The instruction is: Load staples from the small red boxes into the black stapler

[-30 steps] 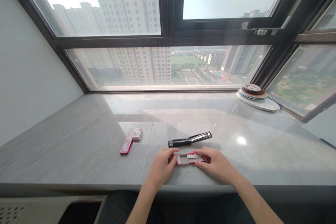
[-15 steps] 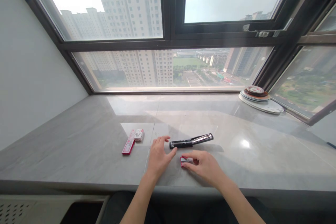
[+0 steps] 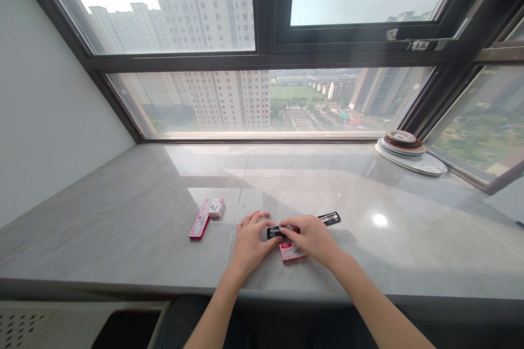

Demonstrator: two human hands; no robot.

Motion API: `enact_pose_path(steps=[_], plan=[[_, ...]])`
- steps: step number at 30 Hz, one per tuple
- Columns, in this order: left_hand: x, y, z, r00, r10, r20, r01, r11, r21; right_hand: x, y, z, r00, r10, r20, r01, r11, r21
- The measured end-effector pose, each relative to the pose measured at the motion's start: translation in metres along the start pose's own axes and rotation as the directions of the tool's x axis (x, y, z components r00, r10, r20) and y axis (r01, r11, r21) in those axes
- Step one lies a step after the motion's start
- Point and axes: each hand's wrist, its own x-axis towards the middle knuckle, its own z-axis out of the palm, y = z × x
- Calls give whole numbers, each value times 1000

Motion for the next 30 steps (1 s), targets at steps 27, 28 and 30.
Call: enact_pose_path(steps=[27, 28, 30], plan=[[2, 6, -7, 998, -15, -54, 10, 996, -91, 5, -2, -1, 1000, 3, 29, -3, 1000, -2], [2, 7, -8, 998, -32, -58, 24, 990, -138, 3, -1, -1, 999, 36, -10, -36, 999, 0], [2, 8, -10, 996, -72, -45, 60, 973, -222, -1, 0, -2, 987, 124, -98, -125, 992, -7]])
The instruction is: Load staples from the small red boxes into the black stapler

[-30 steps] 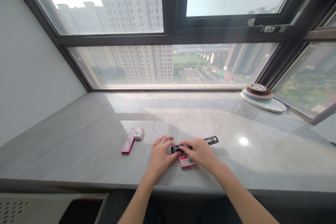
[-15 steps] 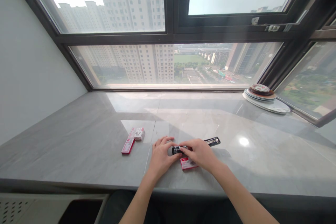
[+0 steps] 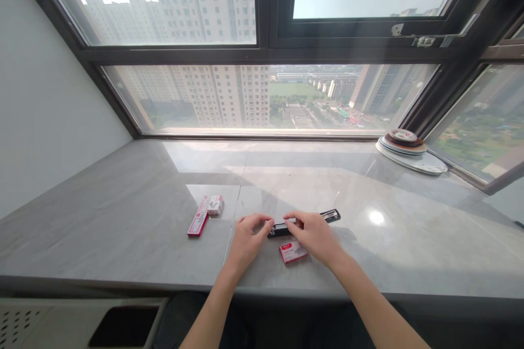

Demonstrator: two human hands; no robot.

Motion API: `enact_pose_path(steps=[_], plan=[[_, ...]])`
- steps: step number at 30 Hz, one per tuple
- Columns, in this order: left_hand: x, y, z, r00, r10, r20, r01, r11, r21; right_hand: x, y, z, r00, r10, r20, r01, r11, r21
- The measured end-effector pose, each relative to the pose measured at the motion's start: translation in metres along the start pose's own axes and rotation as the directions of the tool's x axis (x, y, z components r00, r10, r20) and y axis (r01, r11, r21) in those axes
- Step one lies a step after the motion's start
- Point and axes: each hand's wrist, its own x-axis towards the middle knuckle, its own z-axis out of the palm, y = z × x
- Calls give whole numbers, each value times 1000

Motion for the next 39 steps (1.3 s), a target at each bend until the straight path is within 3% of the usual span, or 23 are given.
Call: enact_pose_path(steps=[6, 13, 19, 25, 32, 39], plan=[[5, -5, 8, 998, -57, -19, 57, 998, -9, -8, 3, 9, 986, 156, -53, -157, 988, -10], [5, -8, 11, 999, -42, -29, 42, 999, 10, -8, 2, 34, 949, 313, -51, -291, 923, 250], [2, -1, 7, 1000, 1, -29, -2, 999, -39, 0, 7, 40, 938, 347, -7, -306, 837, 454], [-1, 2, 7, 999, 36, 20, -34, 997, -75, 0, 10, 43, 921, 387, -52, -286, 760, 584], [-1, 3, 7, 998, 47, 29, -46, 998, -53, 0, 11, 48, 911, 412, -4, -348, 773, 531], [-1, 4, 8, 998, 62, 24, -62, 998, -3, 0, 12, 43, 915, 399, -53, -349, 853, 388]])
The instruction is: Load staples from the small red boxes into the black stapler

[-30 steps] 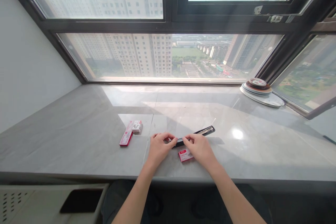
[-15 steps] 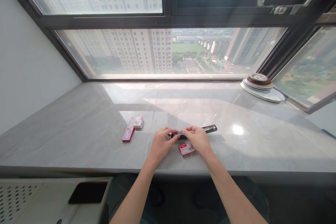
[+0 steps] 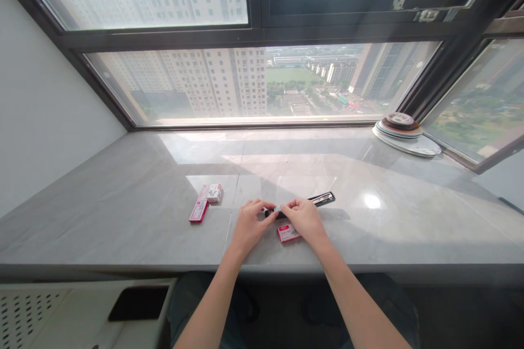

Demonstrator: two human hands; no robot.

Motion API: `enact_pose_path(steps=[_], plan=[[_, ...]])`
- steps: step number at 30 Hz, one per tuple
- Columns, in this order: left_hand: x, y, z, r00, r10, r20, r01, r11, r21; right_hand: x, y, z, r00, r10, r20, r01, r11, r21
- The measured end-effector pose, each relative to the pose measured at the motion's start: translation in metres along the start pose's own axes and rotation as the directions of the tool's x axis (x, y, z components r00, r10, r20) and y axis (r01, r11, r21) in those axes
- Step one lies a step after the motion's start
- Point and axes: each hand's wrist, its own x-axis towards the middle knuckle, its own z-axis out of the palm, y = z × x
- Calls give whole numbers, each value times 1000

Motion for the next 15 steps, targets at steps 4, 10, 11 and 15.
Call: enact_pose_path(steps=[4, 10, 11, 15], plan=[[0, -3, 1, 1000, 16, -13, -15, 998, 55, -2, -3, -1, 998, -63, -22, 57, 979, -196], [0, -5, 2, 1000, 4, 28, -8, 991, 131, -19, -21, -7, 982, -187, 23, 185, 939, -290], [0, -5, 2, 999, 7, 34, -11, 991, 133, -23, -22, -10, 976, -212, 55, 219, 939, -265], [-1, -4, 2, 999, 14, 38, -19, 992, 127, -38, -5, -37, 975, -182, 130, 192, 979, -67]])
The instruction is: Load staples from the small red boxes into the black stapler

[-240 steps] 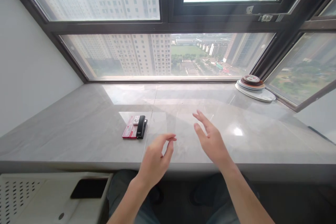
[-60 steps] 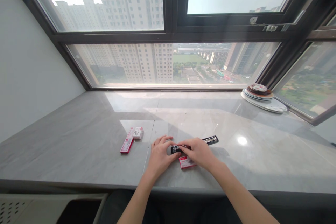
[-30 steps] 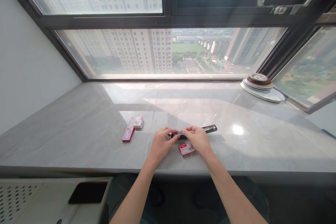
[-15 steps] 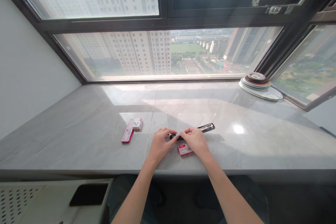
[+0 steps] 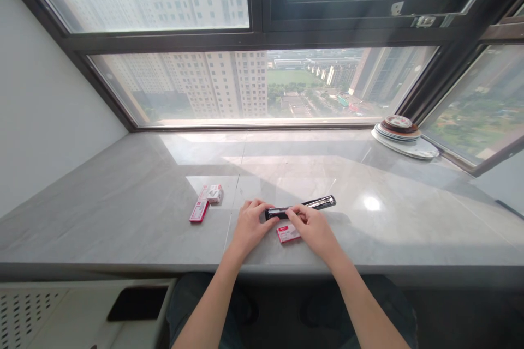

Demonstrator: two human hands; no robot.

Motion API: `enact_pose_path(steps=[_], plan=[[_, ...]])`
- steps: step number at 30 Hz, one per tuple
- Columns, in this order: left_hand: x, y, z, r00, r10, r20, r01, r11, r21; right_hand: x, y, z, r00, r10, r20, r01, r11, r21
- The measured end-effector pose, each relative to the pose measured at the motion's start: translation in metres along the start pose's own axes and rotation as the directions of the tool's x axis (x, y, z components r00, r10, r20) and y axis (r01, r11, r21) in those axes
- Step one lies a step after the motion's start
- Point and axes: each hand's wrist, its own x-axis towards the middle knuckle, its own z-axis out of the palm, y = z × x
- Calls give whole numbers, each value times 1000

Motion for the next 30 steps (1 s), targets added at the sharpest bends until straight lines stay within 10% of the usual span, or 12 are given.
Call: enact_pose_path(steps=[5, 10, 18, 27, 30], plan=[[1, -1, 0, 1000, -1, 9, 1, 1000, -11, -15, 49, -48, 931, 361, 47, -362, 907, 213], [2, -1, -1, 999, -2, 34, 2, 1000, -1, 12, 42, -67, 993, 121, 8, -117, 941, 318], [1, -6, 3, 1000, 8, 19, -8, 1000, 16, 54, -8, -36, 956, -189, 223, 213, 973, -88], [-7, 11, -7, 990, -8, -144, 7, 1000, -10, 55, 4, -17, 964, -166, 209, 209, 956, -204], [-17, 35, -7, 975, 209, 73, -208, 978, -32, 58, 20, -23, 992, -80, 99, 94, 984, -154]])
